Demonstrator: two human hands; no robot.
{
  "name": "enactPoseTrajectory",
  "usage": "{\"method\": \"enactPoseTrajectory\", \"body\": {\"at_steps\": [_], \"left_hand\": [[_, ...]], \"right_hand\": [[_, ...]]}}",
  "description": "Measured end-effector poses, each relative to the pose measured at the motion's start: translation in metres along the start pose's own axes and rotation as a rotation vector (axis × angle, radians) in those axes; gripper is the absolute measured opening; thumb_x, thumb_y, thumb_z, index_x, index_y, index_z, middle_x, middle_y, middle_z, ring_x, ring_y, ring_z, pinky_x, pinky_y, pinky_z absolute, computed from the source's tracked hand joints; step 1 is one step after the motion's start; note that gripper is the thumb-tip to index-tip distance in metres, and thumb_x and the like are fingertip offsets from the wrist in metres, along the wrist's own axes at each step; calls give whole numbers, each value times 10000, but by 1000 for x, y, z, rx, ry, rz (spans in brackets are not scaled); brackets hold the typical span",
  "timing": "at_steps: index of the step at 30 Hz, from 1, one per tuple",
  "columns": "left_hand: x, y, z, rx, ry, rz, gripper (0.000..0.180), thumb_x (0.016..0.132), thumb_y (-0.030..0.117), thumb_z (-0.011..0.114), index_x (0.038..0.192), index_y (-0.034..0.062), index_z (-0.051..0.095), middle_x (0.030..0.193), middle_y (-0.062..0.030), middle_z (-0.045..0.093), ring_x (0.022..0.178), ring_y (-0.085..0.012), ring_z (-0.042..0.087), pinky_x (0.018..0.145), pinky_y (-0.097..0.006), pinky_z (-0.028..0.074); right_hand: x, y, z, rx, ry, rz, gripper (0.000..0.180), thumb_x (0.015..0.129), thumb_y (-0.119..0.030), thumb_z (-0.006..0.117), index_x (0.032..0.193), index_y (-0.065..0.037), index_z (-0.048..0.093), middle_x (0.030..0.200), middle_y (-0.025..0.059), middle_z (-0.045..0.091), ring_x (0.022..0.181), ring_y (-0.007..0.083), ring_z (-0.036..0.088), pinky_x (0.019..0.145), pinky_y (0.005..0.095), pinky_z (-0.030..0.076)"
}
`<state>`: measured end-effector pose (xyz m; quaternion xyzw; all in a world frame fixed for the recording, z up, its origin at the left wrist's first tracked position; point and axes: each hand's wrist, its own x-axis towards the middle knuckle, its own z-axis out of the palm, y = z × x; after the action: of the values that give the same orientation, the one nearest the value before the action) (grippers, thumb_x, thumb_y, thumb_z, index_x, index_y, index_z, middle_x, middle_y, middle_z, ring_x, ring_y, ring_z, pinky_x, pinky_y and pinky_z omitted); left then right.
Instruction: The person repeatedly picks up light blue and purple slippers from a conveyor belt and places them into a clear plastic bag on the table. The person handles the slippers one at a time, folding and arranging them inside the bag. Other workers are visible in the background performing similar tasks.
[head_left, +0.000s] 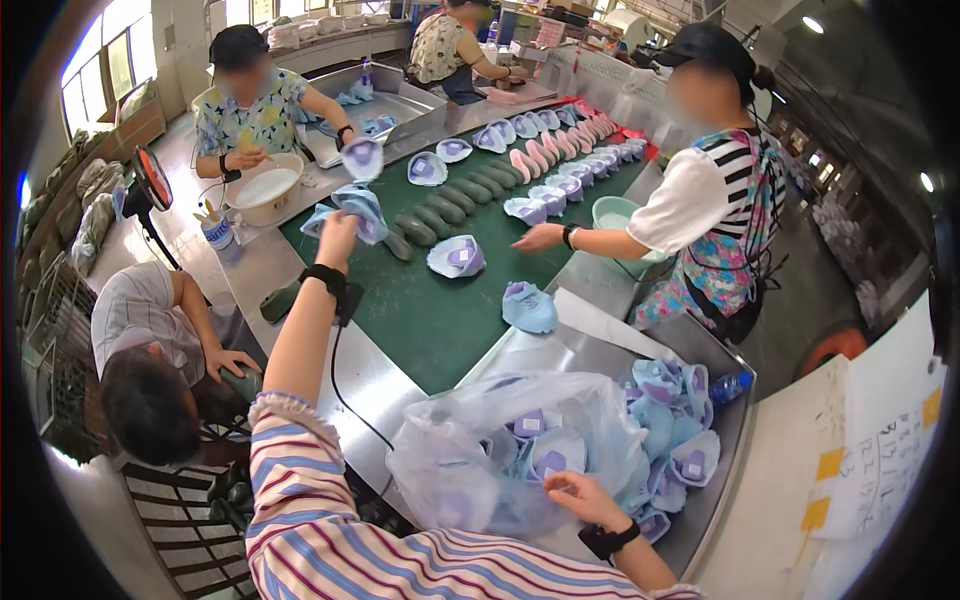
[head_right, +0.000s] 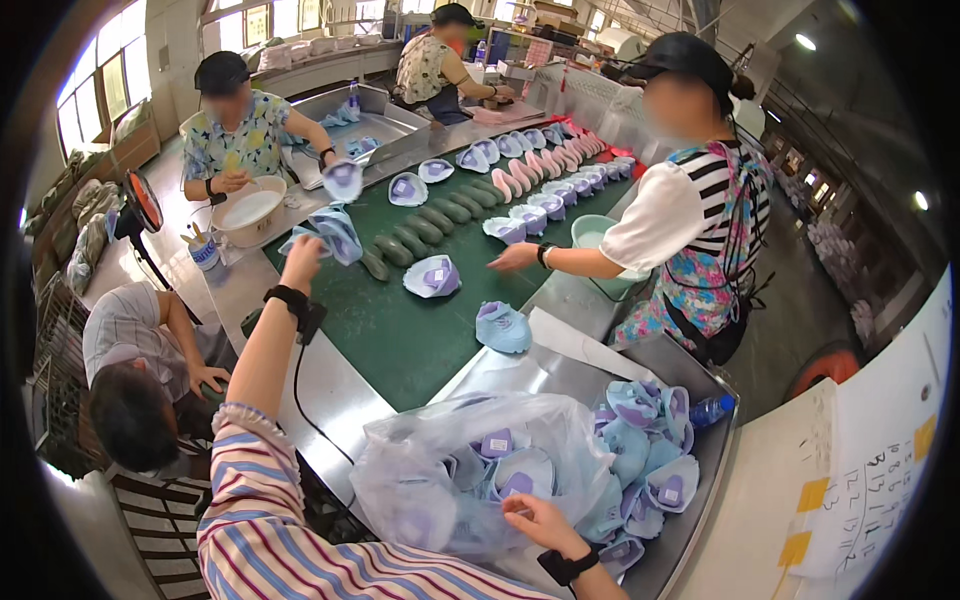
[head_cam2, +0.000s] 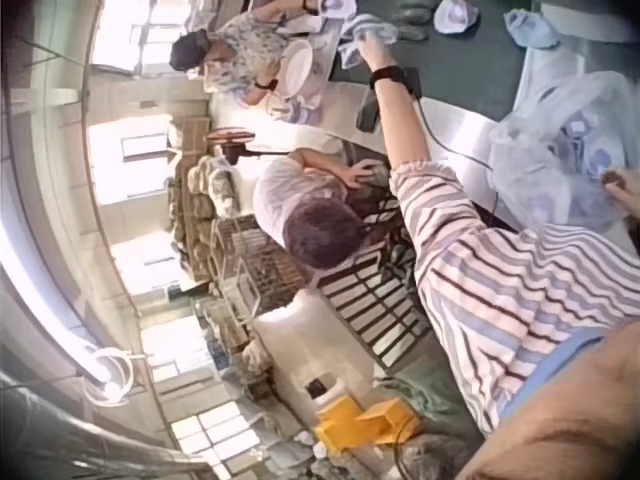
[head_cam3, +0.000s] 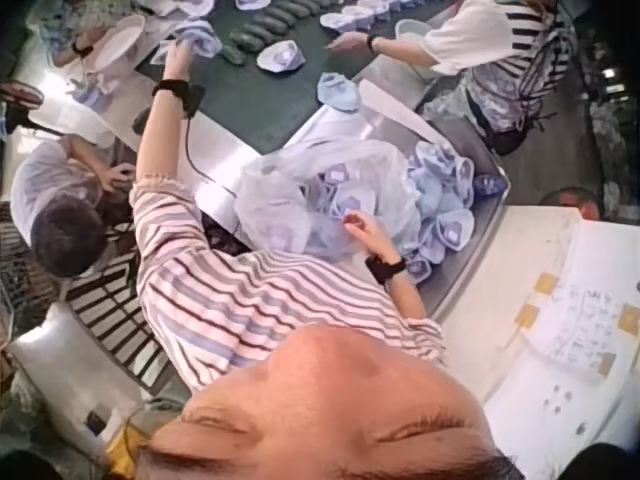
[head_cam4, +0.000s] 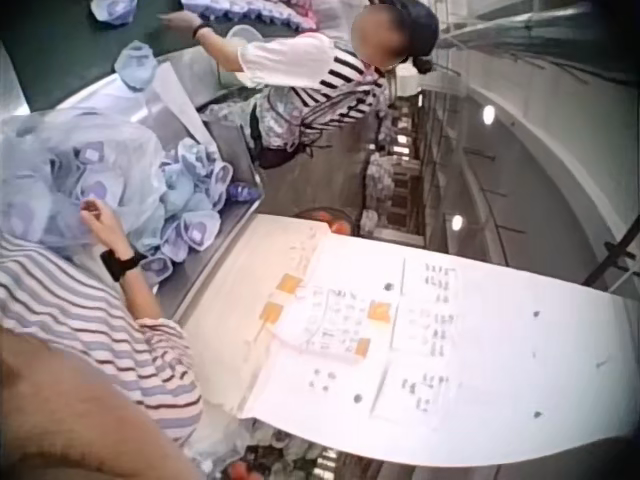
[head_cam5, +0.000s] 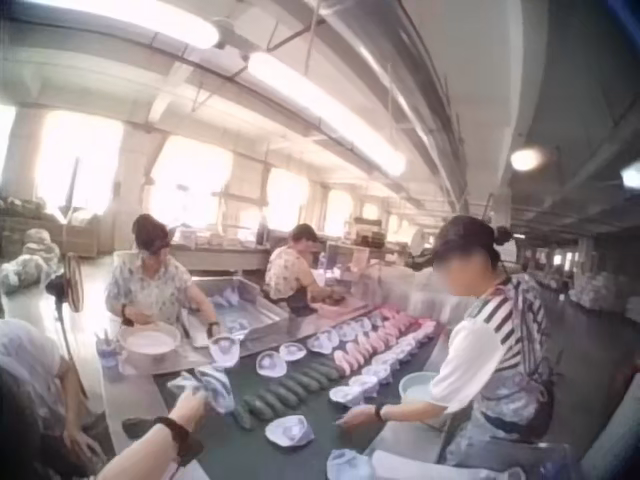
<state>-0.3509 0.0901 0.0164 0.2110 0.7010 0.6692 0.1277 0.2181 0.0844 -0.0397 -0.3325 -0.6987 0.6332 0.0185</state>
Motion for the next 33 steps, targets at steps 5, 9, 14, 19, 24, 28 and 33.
{"method": "enactPoseTrajectory", "body": {"at_steps": [5, 9, 14, 19, 24, 28, 33], "left_hand": [[-183, 56, 65, 128, -1166, 206, 295, 879, 194, 537, 1126, 33, 561, 1098, -107, 574, 966, -217, 560, 849, -314, 445], [-335, 23, 59, 702, -1566, 583, 553, 829, 341, 609, 1262, 32, 457, 1212, -151, 516, 1138, -324, 484, 953, -431, 372], [-397, -11, 39, 952, -1369, 1031, 309, 754, 239, 626, 994, 49, 588, 996, -109, 567, 1066, -273, 495, 989, -467, 307], [-411, 14, 14, 790, -1231, 1075, 73, 710, 90, 547, 782, 93, 558, 751, -62, 478, 801, -224, 526, 954, -410, 349], [-446, 21, -35, 976, -1577, 343, 181, 738, 177, 607, 884, 87, 549, 873, -88, 545, 883, -279, 565, 802, -379, 457], [-455, -2, -72, 1093, -1648, 604, 403, 766, 241, 624, 1128, 92, 528, 1052, -138, 535, 1013, -316, 532, 840, -396, 454], [-449, 41, -2, 650, -1321, 629, 369, 755, 163, 639, 1094, 60, 537, 1094, -129, 532, 1016, -306, 525, 877, -387, 441]], "right_hand": [[13, 7, 7, -344, 106, -182, 319, 796, -206, 628, 1066, -42, 581, 969, 113, 633, 865, 217, 616, 739, 315, 483], [23, 12, 16, -812, 154, -451, 334, 732, -264, 676, 1001, -81, 601, 938, 96, 612, 945, 297, 538, 818, 388, 436], [-14, 15, 14, -983, 8, -321, 313, 748, -344, 660, 941, -103, 607, 945, 56, 614, 971, 269, 522, 811, 410, 418], [-59, 15, -3, -637, -271, -235, 220, 834, -272, 582, 931, -75, 584, 797, 157, 623, 740, 331, 599, 643, 406, 450], [-54, 69, -9, -574, -281, -183, 193, 839, -222, 549, 927, -55, 588, 853, 151, 638, 797, 335, 603, 699, 398, 468], [-22, 53, -17, -692, -142, -233, 181, 809, -225, 548, 902, -87, 618, 818, 144, 641, 766, 340, 606, 676, 424, 472], [50, -24, 12, -776, 181, -249, 328, 836, -401, 547, 955, -103, 615, 843, 135, 654, 786, 336, 622, 663, 438, 476]]}}
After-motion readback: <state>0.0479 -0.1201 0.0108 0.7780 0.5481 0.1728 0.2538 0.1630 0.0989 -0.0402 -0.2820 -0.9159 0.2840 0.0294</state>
